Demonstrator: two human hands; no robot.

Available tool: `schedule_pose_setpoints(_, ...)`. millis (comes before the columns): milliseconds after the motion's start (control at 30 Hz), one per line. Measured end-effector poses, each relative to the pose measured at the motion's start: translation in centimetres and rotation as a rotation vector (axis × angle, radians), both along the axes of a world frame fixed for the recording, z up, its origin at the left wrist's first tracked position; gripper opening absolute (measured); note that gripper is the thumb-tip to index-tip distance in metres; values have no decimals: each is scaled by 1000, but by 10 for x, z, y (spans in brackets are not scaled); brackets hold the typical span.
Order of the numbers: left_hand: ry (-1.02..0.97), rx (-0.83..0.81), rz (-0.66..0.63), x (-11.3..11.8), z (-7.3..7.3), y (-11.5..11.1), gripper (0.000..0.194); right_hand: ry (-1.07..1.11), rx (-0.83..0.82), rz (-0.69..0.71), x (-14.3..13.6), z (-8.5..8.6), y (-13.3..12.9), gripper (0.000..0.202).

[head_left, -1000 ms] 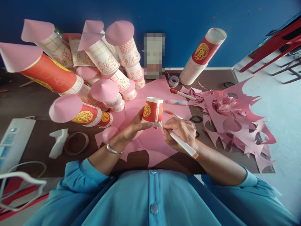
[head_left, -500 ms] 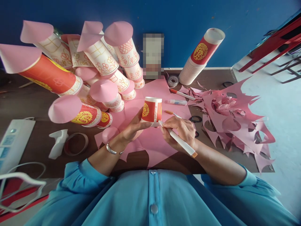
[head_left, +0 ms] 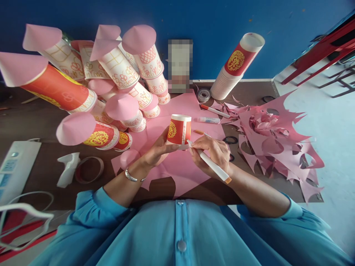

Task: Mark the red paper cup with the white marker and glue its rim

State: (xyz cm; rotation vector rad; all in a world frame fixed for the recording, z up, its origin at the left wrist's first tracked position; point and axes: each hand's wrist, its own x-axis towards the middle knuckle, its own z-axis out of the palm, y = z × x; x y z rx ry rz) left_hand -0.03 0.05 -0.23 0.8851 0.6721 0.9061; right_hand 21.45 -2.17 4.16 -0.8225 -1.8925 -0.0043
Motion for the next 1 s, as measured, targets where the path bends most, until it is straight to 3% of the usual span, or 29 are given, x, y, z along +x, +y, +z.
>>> schedule_pose_setpoints(633, 3, 0, -21, -1, -1, 0, 59, -4, 10, 19, -1, -1, 1, 14)
schedule_pose_setpoints(1000, 17, 15, -37, 1, 2, 2, 50, 20, -21, 58, 0, -4, 3, 20)
